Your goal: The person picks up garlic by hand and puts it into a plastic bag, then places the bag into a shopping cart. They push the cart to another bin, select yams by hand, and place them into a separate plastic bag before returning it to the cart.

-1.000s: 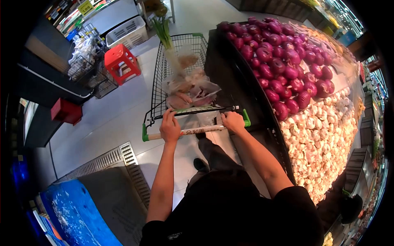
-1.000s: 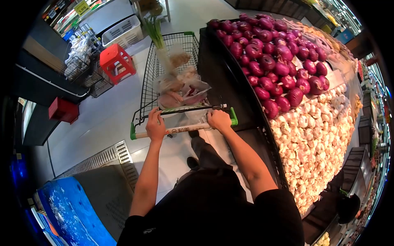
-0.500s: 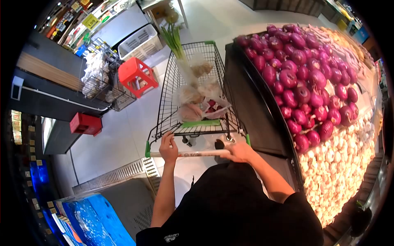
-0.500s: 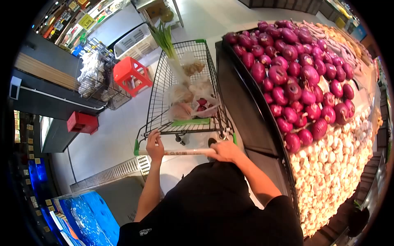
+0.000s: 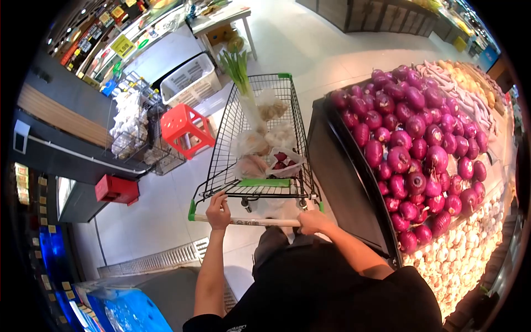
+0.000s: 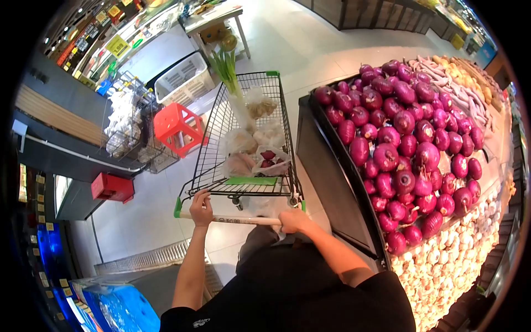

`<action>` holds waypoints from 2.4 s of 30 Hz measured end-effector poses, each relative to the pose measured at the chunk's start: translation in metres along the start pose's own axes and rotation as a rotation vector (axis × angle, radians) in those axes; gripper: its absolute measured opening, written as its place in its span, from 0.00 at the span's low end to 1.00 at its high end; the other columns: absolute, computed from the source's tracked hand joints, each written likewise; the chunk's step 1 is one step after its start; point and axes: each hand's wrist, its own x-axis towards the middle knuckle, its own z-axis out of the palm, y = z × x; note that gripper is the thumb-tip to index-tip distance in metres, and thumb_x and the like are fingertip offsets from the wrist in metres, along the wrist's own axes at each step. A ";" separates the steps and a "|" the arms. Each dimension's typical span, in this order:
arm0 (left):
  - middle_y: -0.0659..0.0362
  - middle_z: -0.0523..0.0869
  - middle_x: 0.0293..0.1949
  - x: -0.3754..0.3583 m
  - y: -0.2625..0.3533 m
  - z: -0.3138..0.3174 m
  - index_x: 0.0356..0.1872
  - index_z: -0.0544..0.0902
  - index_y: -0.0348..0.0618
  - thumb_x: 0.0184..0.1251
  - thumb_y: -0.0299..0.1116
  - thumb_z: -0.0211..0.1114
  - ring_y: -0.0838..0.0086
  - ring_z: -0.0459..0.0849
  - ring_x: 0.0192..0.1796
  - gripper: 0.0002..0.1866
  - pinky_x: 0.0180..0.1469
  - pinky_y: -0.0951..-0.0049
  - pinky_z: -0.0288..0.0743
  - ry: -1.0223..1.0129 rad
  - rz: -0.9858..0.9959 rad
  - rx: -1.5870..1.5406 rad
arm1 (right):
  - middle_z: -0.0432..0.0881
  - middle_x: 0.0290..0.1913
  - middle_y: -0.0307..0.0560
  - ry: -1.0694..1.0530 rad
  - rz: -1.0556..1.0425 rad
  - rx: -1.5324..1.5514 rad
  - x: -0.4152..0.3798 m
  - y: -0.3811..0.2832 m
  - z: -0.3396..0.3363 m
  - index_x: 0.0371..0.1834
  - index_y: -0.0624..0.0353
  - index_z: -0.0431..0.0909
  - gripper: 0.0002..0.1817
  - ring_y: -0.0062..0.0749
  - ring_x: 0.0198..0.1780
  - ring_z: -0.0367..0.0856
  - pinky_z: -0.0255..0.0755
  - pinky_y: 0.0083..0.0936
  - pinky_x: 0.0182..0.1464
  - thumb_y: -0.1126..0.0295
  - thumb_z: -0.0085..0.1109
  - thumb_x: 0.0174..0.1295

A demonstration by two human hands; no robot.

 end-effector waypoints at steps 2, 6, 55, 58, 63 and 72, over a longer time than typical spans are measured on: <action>0.55 0.92 0.51 0.028 -0.012 0.005 0.43 0.90 0.40 0.68 0.17 0.63 0.66 0.92 0.38 0.10 0.35 0.72 0.87 -0.003 0.028 -0.012 | 0.91 0.41 0.60 0.019 0.044 -0.015 0.016 -0.007 -0.017 0.40 0.59 0.91 0.14 0.58 0.46 0.91 0.85 0.48 0.50 0.61 0.71 0.56; 0.55 0.92 0.50 0.087 -0.044 0.020 0.43 0.90 0.40 0.68 0.17 0.63 0.65 0.92 0.37 0.10 0.33 0.72 0.85 -0.008 0.073 -0.051 | 0.91 0.41 0.61 0.079 0.124 0.029 0.068 -0.005 -0.028 0.39 0.59 0.92 0.15 0.59 0.44 0.91 0.85 0.50 0.48 0.60 0.68 0.57; 0.55 0.91 0.39 0.721 -0.109 0.382 0.36 0.88 0.48 0.62 0.23 0.63 0.54 0.89 0.42 0.08 0.46 0.57 0.81 -0.563 0.490 -0.112 | 0.88 0.30 0.58 0.644 0.489 0.232 0.402 0.113 -0.354 0.29 0.60 0.87 0.10 0.57 0.34 0.90 0.83 0.50 0.40 0.65 0.66 0.51; 0.56 0.91 0.38 0.752 -0.097 0.419 0.35 0.87 0.47 0.62 0.23 0.64 0.55 0.89 0.40 0.07 0.45 0.57 0.82 -0.568 0.524 -0.145 | 0.88 0.30 0.58 0.630 0.552 0.247 0.402 0.129 -0.392 0.31 0.60 0.87 0.11 0.57 0.34 0.90 0.84 0.51 0.40 0.64 0.67 0.52; 0.57 0.90 0.34 0.800 -0.065 0.472 0.35 0.88 0.47 0.62 0.22 0.65 0.60 0.89 0.36 0.07 0.40 0.61 0.81 -0.584 0.580 -0.174 | 0.89 0.32 0.57 0.725 0.613 0.266 0.422 0.168 -0.429 0.37 0.59 0.86 0.11 0.56 0.37 0.90 0.84 0.49 0.43 0.64 0.66 0.54; 0.55 0.90 0.34 0.894 -0.011 0.588 0.34 0.88 0.45 0.61 0.21 0.64 0.57 0.89 0.36 0.07 0.39 0.60 0.81 -0.648 0.658 -0.309 | 0.91 0.35 0.55 0.674 0.767 0.295 0.434 0.246 -0.522 0.42 0.58 0.88 0.15 0.53 0.40 0.92 0.85 0.48 0.46 0.63 0.66 0.54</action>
